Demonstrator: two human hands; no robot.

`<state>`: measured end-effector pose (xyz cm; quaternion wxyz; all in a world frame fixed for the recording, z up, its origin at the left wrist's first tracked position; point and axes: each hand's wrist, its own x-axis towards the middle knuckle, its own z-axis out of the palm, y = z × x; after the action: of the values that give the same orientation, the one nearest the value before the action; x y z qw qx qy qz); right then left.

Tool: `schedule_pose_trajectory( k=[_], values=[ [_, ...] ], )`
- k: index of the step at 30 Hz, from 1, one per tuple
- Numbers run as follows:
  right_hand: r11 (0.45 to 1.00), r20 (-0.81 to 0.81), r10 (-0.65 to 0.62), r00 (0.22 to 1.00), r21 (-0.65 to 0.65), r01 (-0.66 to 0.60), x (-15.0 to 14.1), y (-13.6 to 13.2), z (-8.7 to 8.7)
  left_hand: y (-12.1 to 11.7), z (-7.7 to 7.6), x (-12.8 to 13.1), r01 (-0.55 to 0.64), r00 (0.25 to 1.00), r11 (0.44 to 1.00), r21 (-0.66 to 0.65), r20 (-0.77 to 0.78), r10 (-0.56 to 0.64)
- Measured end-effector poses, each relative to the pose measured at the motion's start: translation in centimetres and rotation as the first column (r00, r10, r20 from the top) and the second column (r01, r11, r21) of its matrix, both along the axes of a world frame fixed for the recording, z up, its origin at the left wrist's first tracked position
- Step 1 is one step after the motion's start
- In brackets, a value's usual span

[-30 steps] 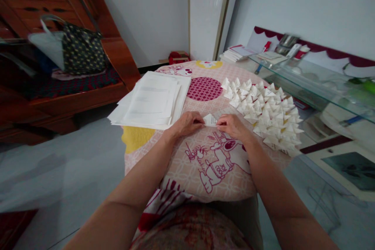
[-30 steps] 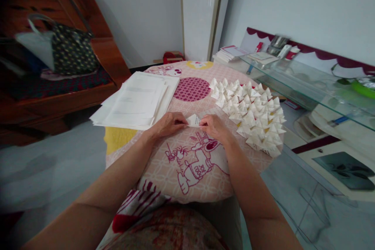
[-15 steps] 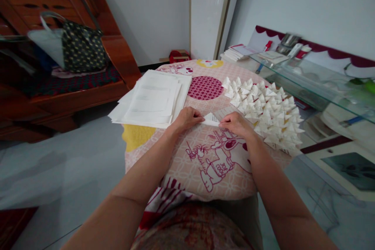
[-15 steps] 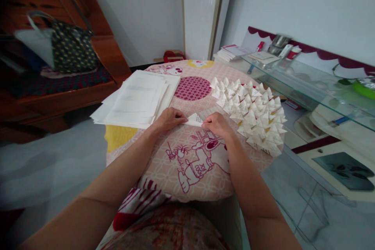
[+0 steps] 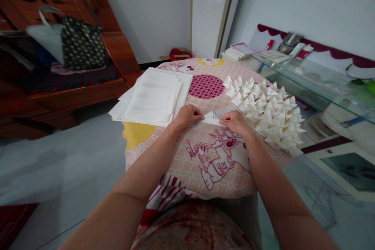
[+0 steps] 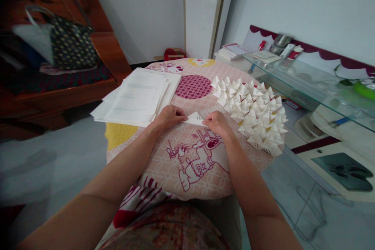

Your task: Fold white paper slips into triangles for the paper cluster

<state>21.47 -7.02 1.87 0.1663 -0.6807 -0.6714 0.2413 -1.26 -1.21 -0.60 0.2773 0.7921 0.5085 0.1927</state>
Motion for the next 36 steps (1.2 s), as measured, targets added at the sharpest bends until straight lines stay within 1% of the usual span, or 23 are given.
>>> schedule_pose_trajectory(
  k=[11,19,23,27,32,36],
  values=[
    [0.995,0.081,-0.025,0.996,0.097,0.017,0.2,0.8,-1.7,-0.2,-0.1,0.4,-0.03,0.999,0.998,0.059,-0.037,0.032],
    [0.996,0.102,-0.051,0.994,0.076,0.043,0.1,0.8,-1.4,-0.1,-0.6,0.5,-0.017,0.994,0.994,0.104,-0.105,0.028],
    [0.995,0.082,-0.043,0.996,0.089,0.035,0.3,1.1,-1.8,-0.1,-0.8,0.4,0.002,0.996,0.992,0.129,-0.087,0.01],
    [0.995,0.057,-0.048,0.997,0.086,0.043,0.5,1.3,-2.2,-0.2,-0.8,0.4,0.001,0.995,0.993,0.121,-0.095,0.01],
    [0.996,0.076,-0.042,0.996,0.077,0.036,0.3,1.3,-2.0,-0.2,-0.7,0.4,0.0,0.993,0.993,0.115,-0.113,0.013],
    [0.996,0.105,-0.063,0.992,0.071,0.055,0.1,1.4,-1.9,-0.2,-1.0,0.3,0.021,0.993,0.991,0.13,-0.115,-0.006]
  ],
)
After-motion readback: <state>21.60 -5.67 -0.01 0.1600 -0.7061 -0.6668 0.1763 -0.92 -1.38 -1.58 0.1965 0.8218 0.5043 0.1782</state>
